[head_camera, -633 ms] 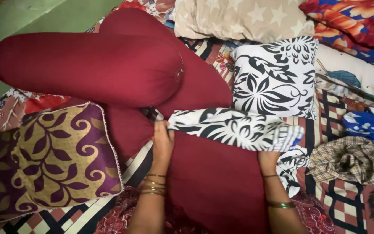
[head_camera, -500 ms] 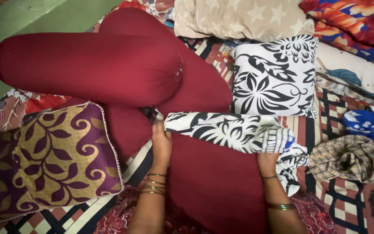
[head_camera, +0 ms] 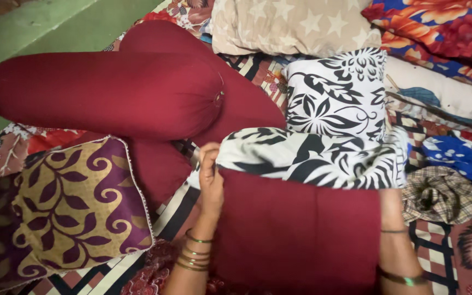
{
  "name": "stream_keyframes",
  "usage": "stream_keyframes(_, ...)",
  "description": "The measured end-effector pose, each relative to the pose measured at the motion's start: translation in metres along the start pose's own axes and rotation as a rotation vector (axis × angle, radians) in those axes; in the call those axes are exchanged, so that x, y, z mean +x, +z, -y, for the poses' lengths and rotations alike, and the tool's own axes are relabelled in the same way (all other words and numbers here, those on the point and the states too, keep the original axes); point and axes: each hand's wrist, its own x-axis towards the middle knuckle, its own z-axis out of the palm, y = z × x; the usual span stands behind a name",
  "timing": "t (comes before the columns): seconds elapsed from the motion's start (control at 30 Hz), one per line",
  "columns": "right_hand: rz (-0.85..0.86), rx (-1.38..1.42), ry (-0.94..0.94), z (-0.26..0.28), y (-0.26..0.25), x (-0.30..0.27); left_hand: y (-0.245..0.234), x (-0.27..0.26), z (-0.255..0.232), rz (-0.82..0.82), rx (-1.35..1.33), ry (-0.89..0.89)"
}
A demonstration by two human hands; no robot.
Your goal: The person sits on a bed and handles several pillows and pillowcases. They insert a pillow into a black-and-white patterned pillowcase, zip it closed, and then place a plaid pillowcase over another pillow. The person also fluffs and repositions the pillows on the bed.
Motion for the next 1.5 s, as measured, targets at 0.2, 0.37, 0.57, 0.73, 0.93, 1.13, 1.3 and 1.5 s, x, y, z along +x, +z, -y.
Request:
stream_keyframes(0.2, -0.004, -0.028, -0.026, 0.02, -0.027, 0.029, 0.05, -0.016, -0.01, -0.15, -0.333, -0.31)
stream_keyframes(0.37, 0.001, -0.027, -0.046, 0.035, -0.044, 0.045, 0.078, -0.045, -0.027, 0.061, 0.1, -0.121)
stream_keyframes(0.57, 0.047, -0.031, -0.054, 0.04, -0.077, 0.05, 0.102, -0.06, -0.061, 0.282, 0.424, -0.155)
stream_keyframes(0.73, 0.074, -0.02, -0.057, 0.035, -0.095, 0.055, 0.093, -0.075, -0.066, 0.376, 0.587, -0.182)
stream_keyframes(0.93, 0.135, 0.017, -0.064, 0.024, -0.101, 0.057, 0.093, -0.107, -0.044, 0.392, 0.811, -0.328)
stream_keyframes(1.13, 0.171, 0.046, -0.049, 0.007, -0.103, 0.043, 0.093, -0.11, -0.063, 0.361, 0.95, -0.618)
stream_keyframes(1.3, 0.139, -0.019, -0.109, -0.015, -0.117, 0.033, 0.107, -0.083, -0.099, 0.195, 0.833, -0.247)
stream_keyframes(1.5, 0.083, -0.036, -0.037, -0.037, -0.128, 0.03, 0.137, -0.059, -0.12, 0.245, 0.681, 0.061)
